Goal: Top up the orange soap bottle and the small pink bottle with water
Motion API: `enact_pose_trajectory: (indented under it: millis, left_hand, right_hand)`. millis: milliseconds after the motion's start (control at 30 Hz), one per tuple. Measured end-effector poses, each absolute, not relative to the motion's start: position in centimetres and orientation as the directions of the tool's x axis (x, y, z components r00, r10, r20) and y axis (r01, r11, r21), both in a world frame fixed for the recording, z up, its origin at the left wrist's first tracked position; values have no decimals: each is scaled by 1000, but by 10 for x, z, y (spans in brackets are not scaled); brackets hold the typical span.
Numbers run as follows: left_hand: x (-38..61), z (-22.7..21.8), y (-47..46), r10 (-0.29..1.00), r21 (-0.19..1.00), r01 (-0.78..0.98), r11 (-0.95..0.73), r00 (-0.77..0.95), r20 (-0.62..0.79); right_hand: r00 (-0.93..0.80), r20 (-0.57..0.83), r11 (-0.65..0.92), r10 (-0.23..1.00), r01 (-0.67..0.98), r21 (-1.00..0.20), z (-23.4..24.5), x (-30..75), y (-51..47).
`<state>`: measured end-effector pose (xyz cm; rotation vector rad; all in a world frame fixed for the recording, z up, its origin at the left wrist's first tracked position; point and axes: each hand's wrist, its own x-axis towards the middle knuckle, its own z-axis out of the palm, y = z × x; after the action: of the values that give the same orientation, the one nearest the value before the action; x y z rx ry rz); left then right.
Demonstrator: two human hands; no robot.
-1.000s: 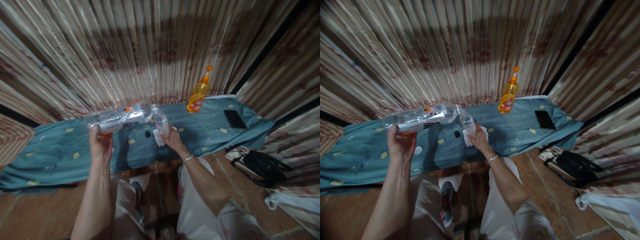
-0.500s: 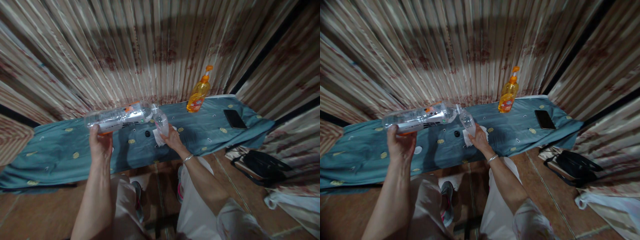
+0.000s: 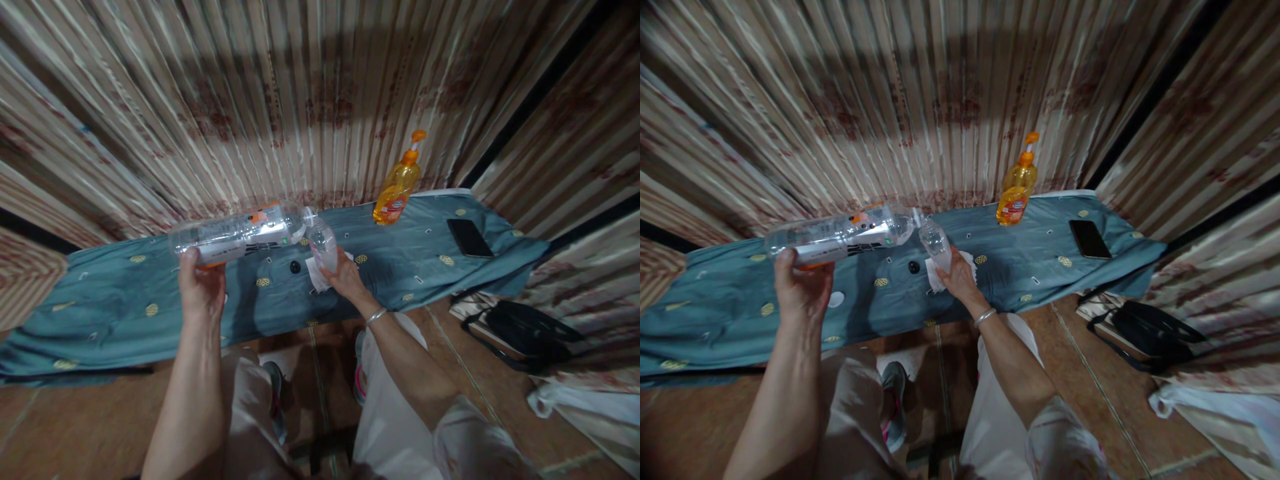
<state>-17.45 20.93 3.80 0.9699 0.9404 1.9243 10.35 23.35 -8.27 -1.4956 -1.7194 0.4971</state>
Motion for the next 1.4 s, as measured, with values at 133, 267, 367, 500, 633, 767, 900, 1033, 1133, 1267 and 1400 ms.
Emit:
enact_pose_trajectory:
  millis: [133, 267, 367, 500, 633, 767, 900, 1033, 1133, 1267, 1400]
  left_hand:
    - [-174, 37, 210, 858, 852, -294, -434, -425, 290]
    - [-173, 36, 211, 851, 841, -318, -438, -449, 273]
    - [-172, 37, 211, 850, 837, -325, -439, -452, 270]
    - [-172, 38, 210, 850, 842, -297, -450, -431, 302]
    - [-171, 38, 210, 848, 841, -308, -446, -447, 286]
    - [-172, 37, 211, 849, 830, -344, -439, -462, 257]
    - [-172, 36, 211, 843, 822, -348, -451, -468, 264]
    - [-171, 37, 210, 848, 824, -338, -454, -448, 283]
    - [-171, 37, 210, 850, 825, -339, -453, -442, 286]
    - [-172, 37, 211, 848, 827, -340, -449, -454, 274]
    - [-172, 37, 212, 848, 809, -382, -447, -467, 248]
  right_hand:
    - [6, 309, 233, 951, 643, -729, -84, 104, 233]
    - [4, 311, 234, 950, 651, -722, -84, 104, 234]
    - [3, 295, 219, 956, 664, -715, -84, 104, 234]
    - [9, 313, 229, 950, 661, -714, -87, 104, 235]
    - [5, 344, 257, 939, 653, -712, -90, 104, 235]
    - [9, 332, 243, 943, 662, -709, -88, 104, 235]
    - [11, 311, 223, 950, 674, -704, -84, 103, 233]
    - [6, 309, 230, 951, 658, -717, -81, 102, 232]
    - [9, 305, 226, 952, 650, -725, -81, 102, 232]
    - [15, 307, 225, 952, 646, -729, -82, 102, 232]
    - [7, 319, 241, 948, 638, -731, -84, 103, 233]
